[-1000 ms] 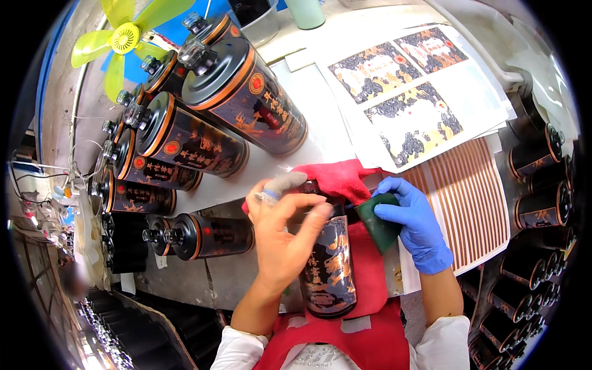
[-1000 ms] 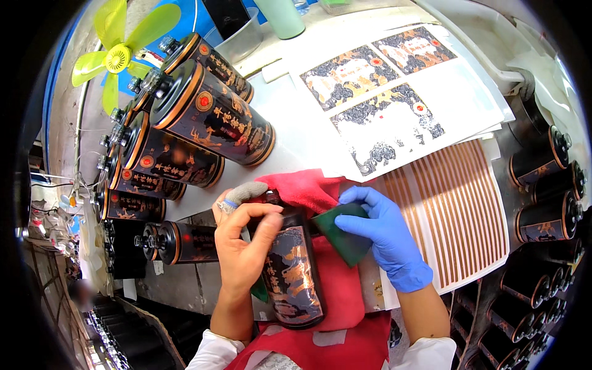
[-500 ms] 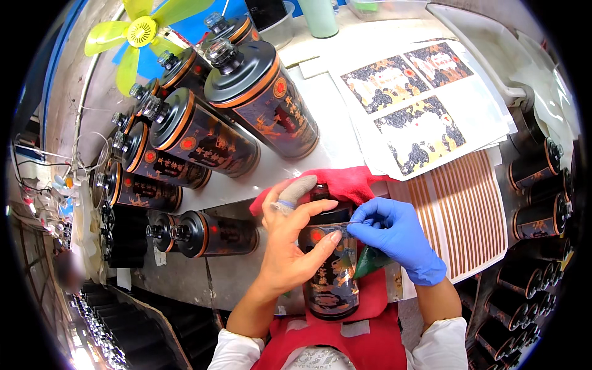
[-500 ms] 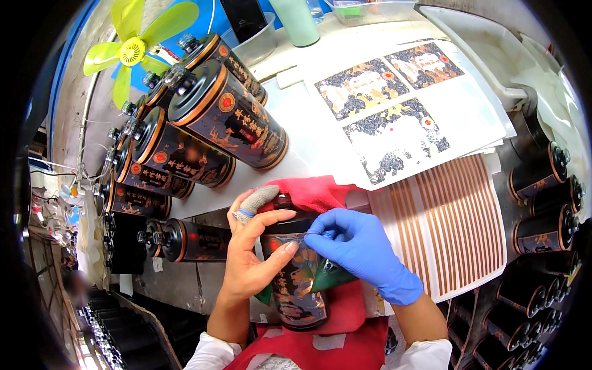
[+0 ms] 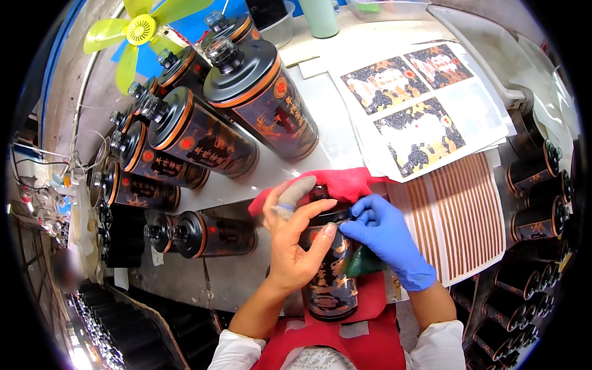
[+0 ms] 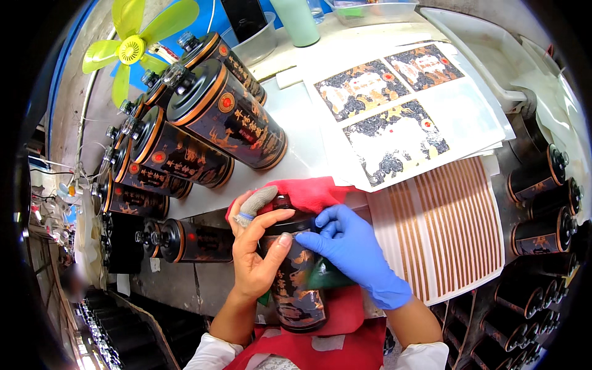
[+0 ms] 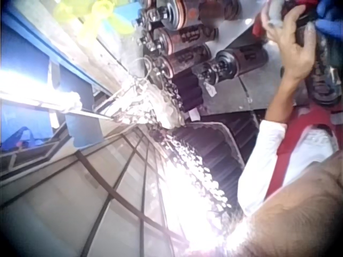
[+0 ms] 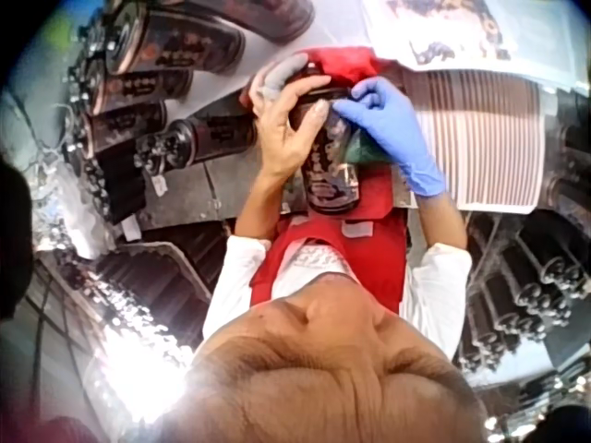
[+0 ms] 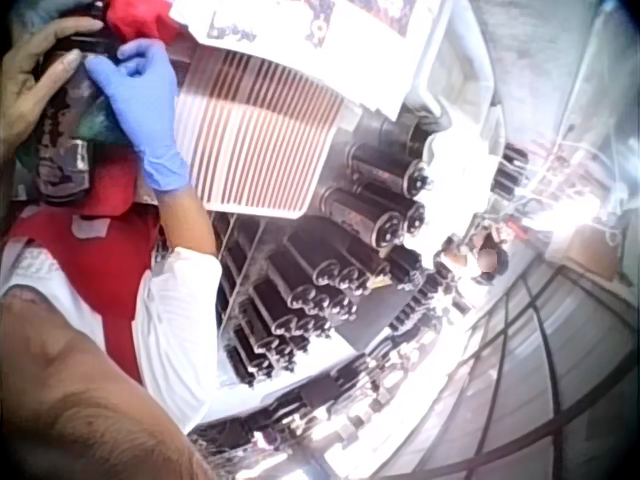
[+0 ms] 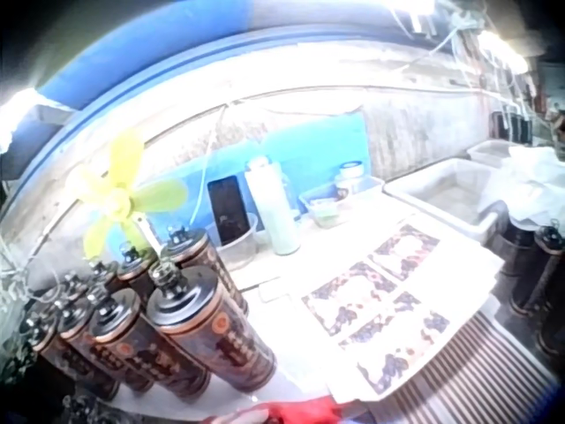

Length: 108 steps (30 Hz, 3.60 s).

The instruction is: The person applies printed labels and copper-colored strips to black cylindrical bottles. They use a green tool to smooth the labels and a red cloth to wipe the surfaces, handling each bottle one at a time.

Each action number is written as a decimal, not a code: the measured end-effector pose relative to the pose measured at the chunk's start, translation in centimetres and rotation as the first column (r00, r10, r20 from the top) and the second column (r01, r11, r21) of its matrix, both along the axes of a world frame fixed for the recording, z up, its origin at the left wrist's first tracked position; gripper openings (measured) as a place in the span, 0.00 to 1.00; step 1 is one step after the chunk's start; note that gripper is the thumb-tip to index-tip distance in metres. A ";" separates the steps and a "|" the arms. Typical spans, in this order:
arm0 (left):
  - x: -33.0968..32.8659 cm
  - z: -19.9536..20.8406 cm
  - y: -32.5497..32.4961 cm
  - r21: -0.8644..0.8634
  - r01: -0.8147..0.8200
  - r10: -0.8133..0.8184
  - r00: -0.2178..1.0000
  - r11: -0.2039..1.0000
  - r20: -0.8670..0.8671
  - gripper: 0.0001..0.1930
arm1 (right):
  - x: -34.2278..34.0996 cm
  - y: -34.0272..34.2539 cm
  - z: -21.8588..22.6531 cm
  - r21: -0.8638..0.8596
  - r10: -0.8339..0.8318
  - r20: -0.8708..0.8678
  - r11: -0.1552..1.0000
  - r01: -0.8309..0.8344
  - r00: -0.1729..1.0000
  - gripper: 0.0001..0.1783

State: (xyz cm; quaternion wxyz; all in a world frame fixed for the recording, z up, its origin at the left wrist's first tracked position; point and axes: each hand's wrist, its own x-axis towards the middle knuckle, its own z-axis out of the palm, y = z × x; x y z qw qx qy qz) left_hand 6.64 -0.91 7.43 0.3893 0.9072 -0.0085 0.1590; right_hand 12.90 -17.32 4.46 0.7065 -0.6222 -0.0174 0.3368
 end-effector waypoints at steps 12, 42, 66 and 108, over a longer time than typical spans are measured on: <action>-5.4 -3.2 -0.1 -0.294 0.106 -0.128 0.990 0.950 -0.056 0.33 | -2.1 -0.5 -0.9 0.028 0.024 -0.089 0.999 -0.021 0.996 0.13; -12.0 -6.8 -1.0 -0.373 0.154 -0.160 0.987 0.915 0.013 0.37 | -16.4 -3.9 1.9 -0.668 0.330 0.479 0.738 0.094 0.813 0.57; -11.7 -1.8 -4.2 0.546 0.188 -0.295 0.949 0.816 0.114 0.26 | -10.2 -7.2 -3.2 0.220 -0.146 -0.193 0.957 0.188 0.970 0.17; -13.6 -5.5 -2.2 0.289 0.172 -0.247 0.937 0.942 0.245 0.34 | -6.8 -4.3 -2.5 -0.011 0.144 0.286 0.989 -0.147 0.947 0.42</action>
